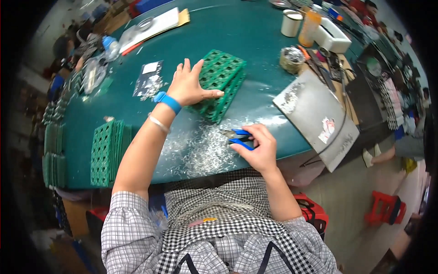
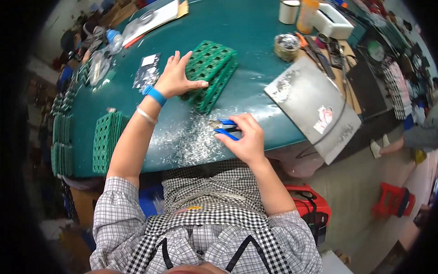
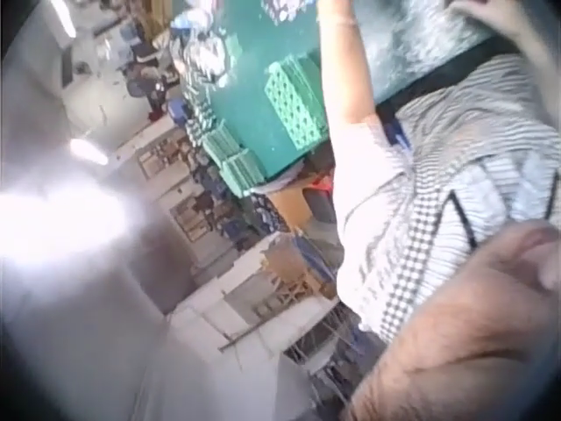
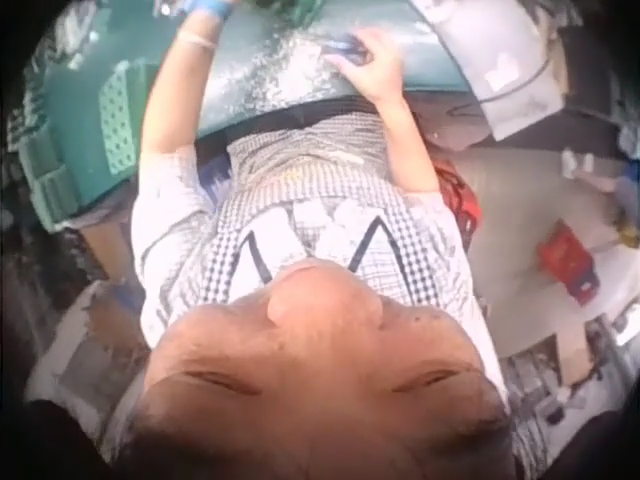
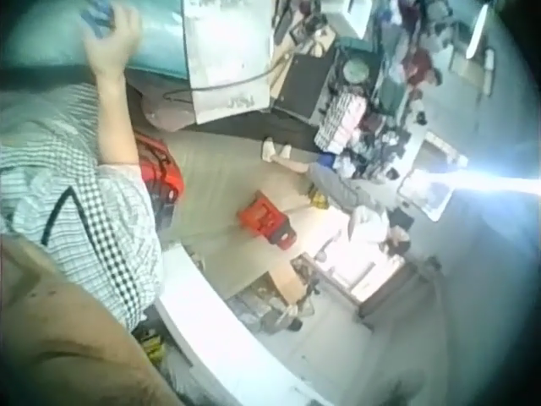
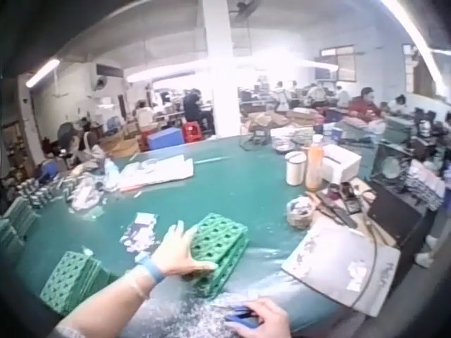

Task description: The person trims excess plastic or solder from green LED circuit board panels using wire cutters.

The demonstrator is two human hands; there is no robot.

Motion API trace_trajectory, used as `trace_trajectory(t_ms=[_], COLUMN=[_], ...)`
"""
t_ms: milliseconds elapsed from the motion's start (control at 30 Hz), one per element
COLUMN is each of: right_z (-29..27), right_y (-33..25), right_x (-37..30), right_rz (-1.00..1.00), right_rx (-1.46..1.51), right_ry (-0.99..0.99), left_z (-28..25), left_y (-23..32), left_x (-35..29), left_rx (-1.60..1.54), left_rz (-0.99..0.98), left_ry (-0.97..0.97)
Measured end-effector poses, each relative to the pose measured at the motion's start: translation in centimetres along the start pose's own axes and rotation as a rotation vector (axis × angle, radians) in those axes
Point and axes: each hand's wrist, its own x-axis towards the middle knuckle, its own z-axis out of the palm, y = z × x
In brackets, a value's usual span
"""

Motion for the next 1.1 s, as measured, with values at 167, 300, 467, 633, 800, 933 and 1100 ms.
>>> trace_trajectory(t_ms=[167,300,467,633,800,933,1100], right_z=[0.4,-0.1,-0.3,0.0,0.1,0.3,0.5], right_y=[0.9,0.6,0.5,0.6,0.9,0.5,0.6], right_x=[-0.3,0.0,0.1,0.1,0.1,0.1,0.1], right_rz=[-0.054,-0.045,0.011,0.014,0.05,0.071,0.009], right_rx=[-0.026,0.051,0.055,0.031,0.007,-0.027,-0.095], right_ry=[0.056,0.06,0.013,0.018,0.069,0.054,0.063], left_z=[-0.4,-2.4,-3.2,-3.0,-2.6,-2.6,-3.7], left_y=[0.8,0.3,0.9,-0.2,2.4,2.9,4.6], left_x=[3.2,1.6,-0.2,-0.4,0.7,1.9,3.0], left_rx=[-0.06,-0.132,-0.152,-0.06,0.076,0.107,0.282], left_rz=[0.006,0.125,0.111,0.074,0.161,0.128,0.062], left_ry=[-0.121,0.067,0.299,0.134,0.027,0.044,-0.17])
